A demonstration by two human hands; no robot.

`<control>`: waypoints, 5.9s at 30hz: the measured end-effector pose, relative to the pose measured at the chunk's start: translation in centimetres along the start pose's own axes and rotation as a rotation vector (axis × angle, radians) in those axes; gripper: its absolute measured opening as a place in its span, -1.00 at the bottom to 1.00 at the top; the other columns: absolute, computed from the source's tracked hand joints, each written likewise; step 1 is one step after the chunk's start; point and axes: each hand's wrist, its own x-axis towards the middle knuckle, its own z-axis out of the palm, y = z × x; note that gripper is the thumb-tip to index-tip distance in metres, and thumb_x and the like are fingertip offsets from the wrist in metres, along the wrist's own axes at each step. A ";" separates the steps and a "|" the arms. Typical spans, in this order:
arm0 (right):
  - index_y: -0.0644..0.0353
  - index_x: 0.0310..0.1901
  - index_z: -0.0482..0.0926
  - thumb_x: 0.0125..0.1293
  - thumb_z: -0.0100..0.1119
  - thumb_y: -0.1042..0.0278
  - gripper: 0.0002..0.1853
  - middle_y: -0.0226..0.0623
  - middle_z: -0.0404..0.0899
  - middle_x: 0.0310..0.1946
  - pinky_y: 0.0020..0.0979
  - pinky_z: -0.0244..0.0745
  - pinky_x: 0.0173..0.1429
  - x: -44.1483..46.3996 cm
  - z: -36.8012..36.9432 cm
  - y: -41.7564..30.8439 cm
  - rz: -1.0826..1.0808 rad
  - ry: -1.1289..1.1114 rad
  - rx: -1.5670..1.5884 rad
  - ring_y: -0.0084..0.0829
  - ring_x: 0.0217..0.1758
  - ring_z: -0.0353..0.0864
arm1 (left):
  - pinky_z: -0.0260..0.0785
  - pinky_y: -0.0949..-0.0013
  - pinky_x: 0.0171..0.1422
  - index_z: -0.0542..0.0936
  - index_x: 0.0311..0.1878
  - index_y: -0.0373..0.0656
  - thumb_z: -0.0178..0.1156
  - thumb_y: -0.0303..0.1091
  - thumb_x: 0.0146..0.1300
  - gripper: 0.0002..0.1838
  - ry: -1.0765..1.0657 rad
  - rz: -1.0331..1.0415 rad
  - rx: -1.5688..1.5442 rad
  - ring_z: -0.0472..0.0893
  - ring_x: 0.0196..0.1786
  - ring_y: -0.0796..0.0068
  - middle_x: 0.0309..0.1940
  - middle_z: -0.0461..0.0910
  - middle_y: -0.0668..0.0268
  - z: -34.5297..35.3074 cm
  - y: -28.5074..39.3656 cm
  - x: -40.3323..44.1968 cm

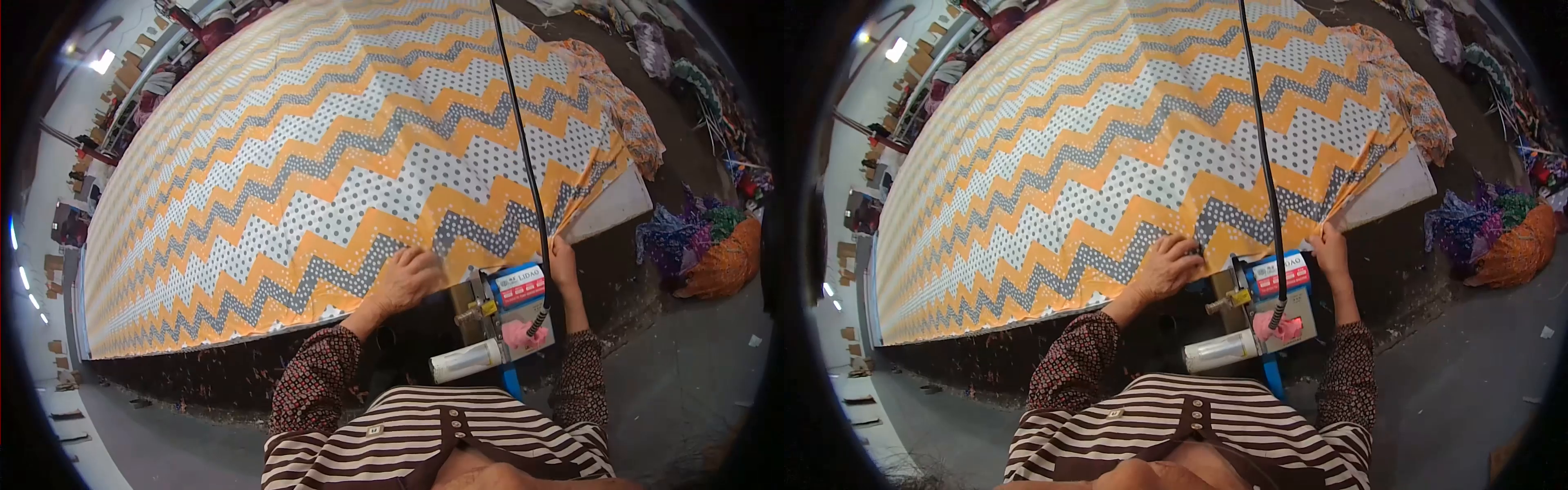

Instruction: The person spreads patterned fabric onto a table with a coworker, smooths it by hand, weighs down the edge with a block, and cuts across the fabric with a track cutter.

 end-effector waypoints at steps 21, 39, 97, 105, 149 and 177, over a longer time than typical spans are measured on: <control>0.31 -0.12 0.53 0.27 0.12 0.30 -0.74 -0.33 0.59 -0.41 -0.53 0.44 -0.31 -20.4 -4.5 -8.4 0.663 -0.644 0.486 -0.58 -0.43 0.54 | 0.11 -0.05 0.28 0.54 -0.08 0.05 0.39 -0.04 -0.17 -0.48 -0.181 0.069 -0.027 0.28 0.21 -0.01 0.10 0.33 0.12 -0.6 0.9 0.3; 0.39 0.09 0.36 0.12 0.21 0.20 -0.44 -0.32 0.48 -0.32 -0.45 0.38 -0.13 -26.0 -1.9 -10.7 0.611 -0.354 0.351 -0.54 -0.25 0.43 | 0.09 -0.07 0.31 0.50 -0.03 0.02 0.39 -0.03 -0.15 -0.43 -0.162 0.021 -0.009 0.24 0.24 -0.02 0.12 0.30 0.09 -0.4 0.2 0.2; 0.20 -0.48 0.32 0.23 0.06 0.50 -0.84 -0.61 0.24 -0.59 -0.62 0.06 -0.51 4.2 10.6 -15.2 0.085 -0.012 0.390 -0.79 -0.55 0.15 | -0.10 -0.01 0.44 0.30 0.23 -0.11 0.34 -0.11 -0.12 -0.21 -0.193 0.151 -0.147 0.09 0.39 0.00 0.26 0.21 0.09 -0.9 -0.9 -0.5; 0.30 -0.31 0.39 0.24 0.04 0.47 -0.91 -0.16 0.46 -0.56 -0.27 0.38 -0.36 4.2 12.6 -11.1 -0.274 0.050 -0.351 -0.26 -0.47 0.49 | 0.03 0.05 0.34 0.38 -0.02 -0.08 0.30 -0.17 -0.10 -0.46 -0.103 0.174 -0.105 0.28 0.16 0.16 -0.03 0.33 0.20 -0.6 -1.0 -1.0; 0.19 -0.33 0.44 0.34 0.03 0.37 -0.89 -0.48 0.39 -0.69 -0.62 0.27 -0.73 13.3 1.1 -23.4 -0.095 -0.055 0.210 -0.69 -0.78 0.36 | 0.44 0.09 -0.23 0.39 0.02 -0.23 0.14 -0.17 0.17 -0.57 -0.147 0.094 -0.532 0.55 -0.28 -0.02 -0.27 0.48 0.05 -5.0 3.5 -0.2; 0.20 -0.06 0.48 0.26 0.11 0.23 -0.71 -0.48 0.41 -0.41 -0.62 0.25 -0.44 5.1 -11.8 -20.1 -0.097 0.116 0.086 -0.66 -0.47 0.36 | 0.55 0.31 -0.21 0.52 -0.13 -0.37 -0.07 -0.37 0.26 -0.72 1.110 -0.835 -1.778 0.63 -0.30 0.39 -0.32 0.60 0.18 -22.2 -9.7 -11.4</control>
